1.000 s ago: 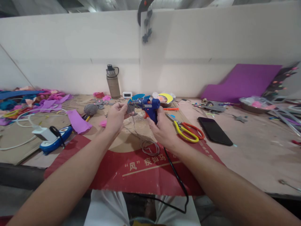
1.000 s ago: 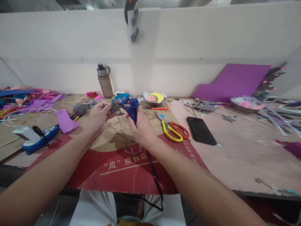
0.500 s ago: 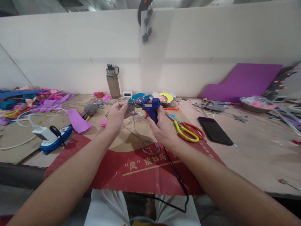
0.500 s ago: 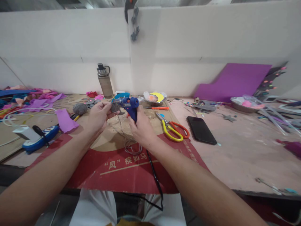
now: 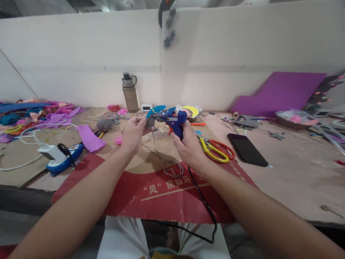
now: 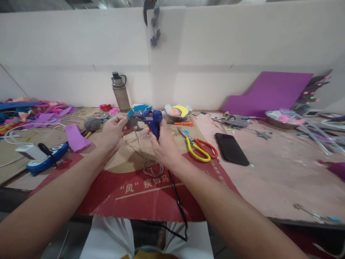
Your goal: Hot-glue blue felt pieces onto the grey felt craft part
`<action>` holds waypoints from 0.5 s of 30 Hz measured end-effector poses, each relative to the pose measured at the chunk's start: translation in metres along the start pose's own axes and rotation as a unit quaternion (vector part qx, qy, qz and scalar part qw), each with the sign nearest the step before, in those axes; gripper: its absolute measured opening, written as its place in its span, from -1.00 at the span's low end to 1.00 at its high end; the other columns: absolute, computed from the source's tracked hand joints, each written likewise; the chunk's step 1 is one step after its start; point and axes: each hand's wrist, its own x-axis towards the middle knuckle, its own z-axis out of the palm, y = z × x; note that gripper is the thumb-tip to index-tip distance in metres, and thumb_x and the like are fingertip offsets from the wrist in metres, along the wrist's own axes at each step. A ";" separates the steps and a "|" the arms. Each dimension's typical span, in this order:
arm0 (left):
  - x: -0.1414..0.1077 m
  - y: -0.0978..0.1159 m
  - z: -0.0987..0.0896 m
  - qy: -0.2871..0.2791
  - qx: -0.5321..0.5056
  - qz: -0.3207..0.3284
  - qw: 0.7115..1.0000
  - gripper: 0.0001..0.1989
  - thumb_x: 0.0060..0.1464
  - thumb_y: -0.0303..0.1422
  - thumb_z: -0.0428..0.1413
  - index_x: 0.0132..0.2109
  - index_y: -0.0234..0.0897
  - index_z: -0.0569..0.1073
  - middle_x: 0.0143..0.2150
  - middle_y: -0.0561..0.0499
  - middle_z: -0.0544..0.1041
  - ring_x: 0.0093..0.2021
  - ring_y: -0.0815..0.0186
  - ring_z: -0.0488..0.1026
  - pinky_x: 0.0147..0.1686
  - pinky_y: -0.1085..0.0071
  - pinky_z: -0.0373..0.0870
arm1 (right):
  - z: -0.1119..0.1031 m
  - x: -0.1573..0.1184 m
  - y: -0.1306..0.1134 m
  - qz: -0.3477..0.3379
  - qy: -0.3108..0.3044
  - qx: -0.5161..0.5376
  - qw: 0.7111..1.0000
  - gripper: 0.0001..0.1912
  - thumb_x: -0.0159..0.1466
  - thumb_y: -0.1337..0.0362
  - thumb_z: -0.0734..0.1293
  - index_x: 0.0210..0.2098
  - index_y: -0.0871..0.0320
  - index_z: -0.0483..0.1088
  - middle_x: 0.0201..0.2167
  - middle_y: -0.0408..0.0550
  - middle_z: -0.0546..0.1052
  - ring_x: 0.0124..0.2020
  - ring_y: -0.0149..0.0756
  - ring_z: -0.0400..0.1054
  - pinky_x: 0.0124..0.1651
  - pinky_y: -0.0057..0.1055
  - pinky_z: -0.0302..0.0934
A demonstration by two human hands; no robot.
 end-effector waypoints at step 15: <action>0.000 0.002 0.000 0.002 0.001 0.000 1.000 -0.85 -0.03 -0.41 0.20 -0.43 -0.30 0.35 -0.50 0.10 0.41 -0.50 0.44 0.41 -0.26 0.26 0.58 | -0.001 0.001 0.001 0.003 0.012 0.004 1.000 -0.64 0.27 0.28 0.21 0.06 0.11 0.20 -0.10 0.09 0.44 -0.11 -0.11 0.34 -0.01 -0.04 0.28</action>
